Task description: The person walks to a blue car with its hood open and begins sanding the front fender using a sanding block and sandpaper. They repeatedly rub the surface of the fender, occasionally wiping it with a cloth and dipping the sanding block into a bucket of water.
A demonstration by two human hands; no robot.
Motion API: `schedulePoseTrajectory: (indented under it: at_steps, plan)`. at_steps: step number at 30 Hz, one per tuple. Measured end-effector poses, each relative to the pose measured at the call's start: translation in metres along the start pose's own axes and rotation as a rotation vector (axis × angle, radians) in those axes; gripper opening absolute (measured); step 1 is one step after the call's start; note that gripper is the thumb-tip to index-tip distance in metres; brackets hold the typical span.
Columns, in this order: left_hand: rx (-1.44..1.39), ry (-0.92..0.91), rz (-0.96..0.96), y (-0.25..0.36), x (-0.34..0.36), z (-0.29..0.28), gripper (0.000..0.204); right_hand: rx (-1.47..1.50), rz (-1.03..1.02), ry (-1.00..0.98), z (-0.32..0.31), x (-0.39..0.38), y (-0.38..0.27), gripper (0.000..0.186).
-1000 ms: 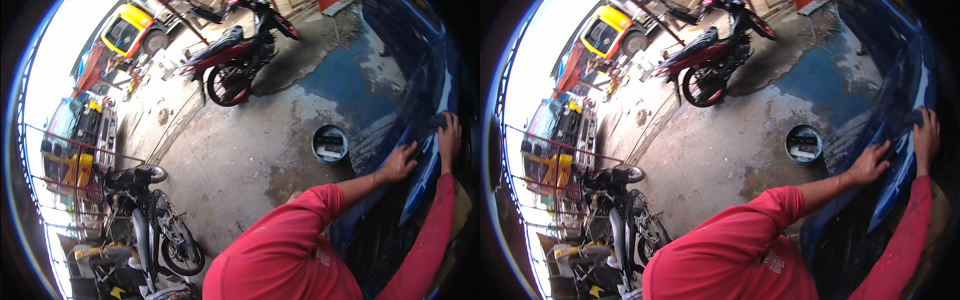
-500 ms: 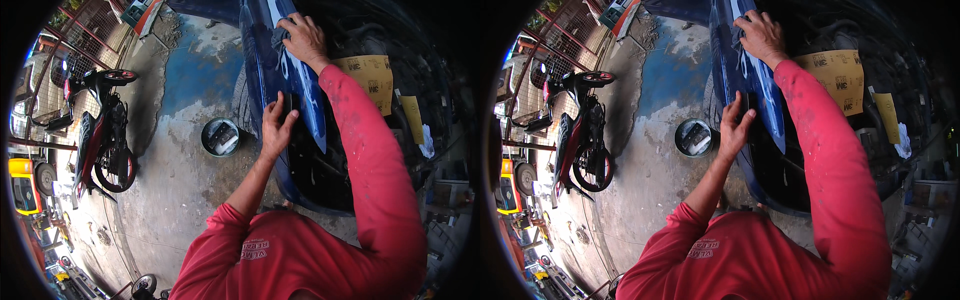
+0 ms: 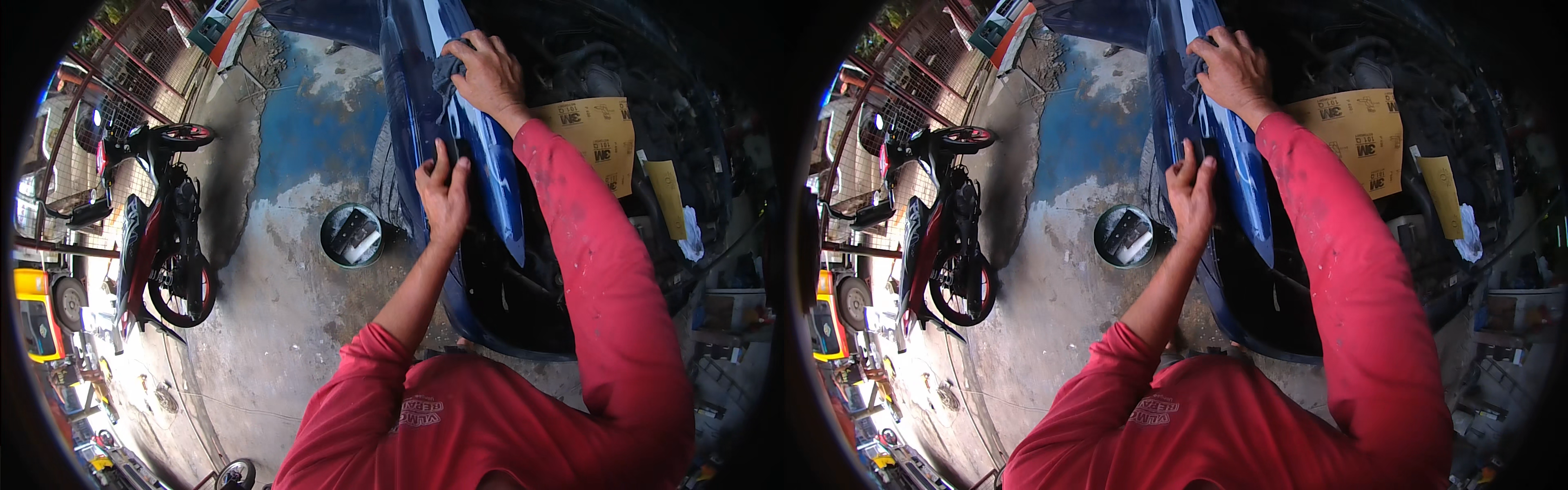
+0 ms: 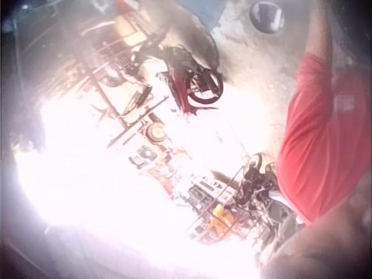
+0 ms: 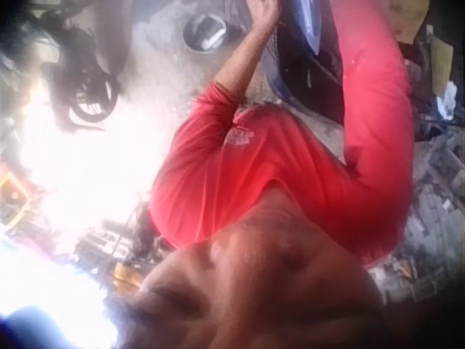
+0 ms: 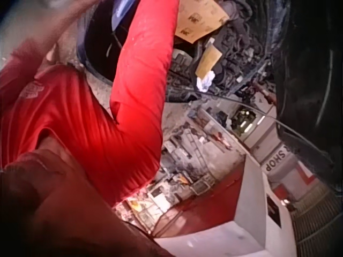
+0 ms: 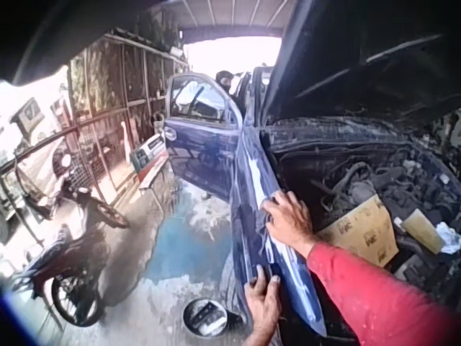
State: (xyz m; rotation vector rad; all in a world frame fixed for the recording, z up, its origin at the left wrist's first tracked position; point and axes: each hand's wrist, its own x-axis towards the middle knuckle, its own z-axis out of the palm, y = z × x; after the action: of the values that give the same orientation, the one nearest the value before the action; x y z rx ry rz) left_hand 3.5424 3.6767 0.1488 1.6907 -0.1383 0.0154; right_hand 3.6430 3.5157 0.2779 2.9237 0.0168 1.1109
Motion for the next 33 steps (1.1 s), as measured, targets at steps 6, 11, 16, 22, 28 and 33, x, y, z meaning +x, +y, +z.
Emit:
schedulePoseTrajectory:
  at_steps: [6,11,16,22,28,33]
  plan:
    - [0.052,-0.019,0.002,0.015,0.01,-0.004,0.066,-0.013,0.015,-0.004,0.0,0.0,0.0,0.039]
    - [0.058,-0.057,0.047,0.012,-0.02,-0.01,0.065,-0.009,0.006,0.003,0.0,-0.001,-0.001,0.04]
    - [-0.009,0.039,-0.008,-0.006,0.052,0.009,0.063,-0.028,0.024,-0.021,0.0,-0.001,0.0,0.041]
    - [0.071,-0.074,0.142,-0.022,-0.02,-0.012,0.063,-0.048,-0.014,0.041,0.001,-0.001,-0.001,0.042]
    - [0.024,0.019,0.088,-0.018,0.035,-0.007,0.062,-0.061,0.0,-0.006,-0.001,0.001,-0.002,0.042]
    - [0.106,-0.168,0.215,-0.004,-0.031,-0.025,0.063,-0.034,0.009,-0.019,-0.005,0.004,-0.003,0.04]
